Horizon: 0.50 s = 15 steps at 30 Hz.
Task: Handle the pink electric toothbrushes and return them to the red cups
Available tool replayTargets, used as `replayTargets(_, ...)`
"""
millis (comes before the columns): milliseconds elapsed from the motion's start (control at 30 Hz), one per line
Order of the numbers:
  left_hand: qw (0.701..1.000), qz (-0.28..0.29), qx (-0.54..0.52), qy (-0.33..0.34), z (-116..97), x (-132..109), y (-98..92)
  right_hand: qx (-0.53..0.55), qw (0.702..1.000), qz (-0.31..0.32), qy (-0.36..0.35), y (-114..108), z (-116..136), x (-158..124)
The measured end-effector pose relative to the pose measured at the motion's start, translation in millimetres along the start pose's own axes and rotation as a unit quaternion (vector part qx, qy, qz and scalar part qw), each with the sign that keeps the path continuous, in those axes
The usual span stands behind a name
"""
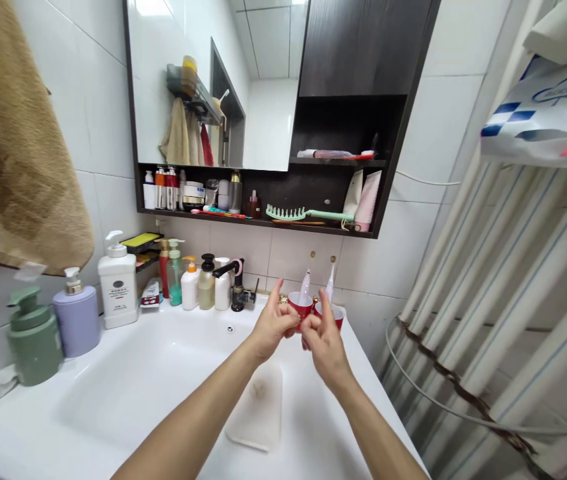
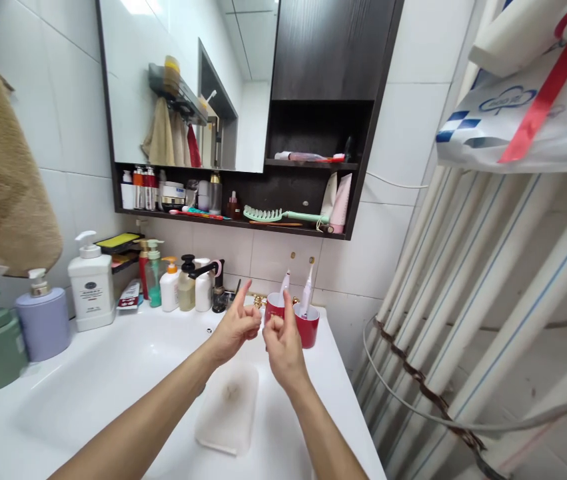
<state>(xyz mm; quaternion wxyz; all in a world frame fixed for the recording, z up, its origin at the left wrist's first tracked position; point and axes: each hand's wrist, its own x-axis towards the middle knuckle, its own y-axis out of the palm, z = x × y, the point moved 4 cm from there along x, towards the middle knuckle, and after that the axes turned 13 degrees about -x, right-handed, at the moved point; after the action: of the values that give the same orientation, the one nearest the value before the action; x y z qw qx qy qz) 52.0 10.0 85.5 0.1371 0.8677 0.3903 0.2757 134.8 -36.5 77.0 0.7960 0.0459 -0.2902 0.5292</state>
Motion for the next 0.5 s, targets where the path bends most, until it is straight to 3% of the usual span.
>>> replayTargets(100,0.997,0.054,-0.048,0.016,-25,-10,22.5,0.055,0.998,0.022,-0.031,2,34,3)
replayTargets(200,0.996,0.065,-0.051,0.023,-32,-15,27.6,0.083,0.996,0.032,-0.022,4,44,-2)
replayTargets(333,0.997,0.002,-0.078,0.008,-27,-17,17.1,0.109,0.994,-0.009,0.023,4,37,-6)
replayTargets(433,0.991,-0.059,-0.102,-0.058,-21,-16,8.2,0.100,0.990,-0.064,0.082,1,28,-2)
replayTargets(500,0.988,-0.068,-0.090,-0.105,-16,-15,6.7,0.077,0.990,-0.072,0.098,2,26,2)
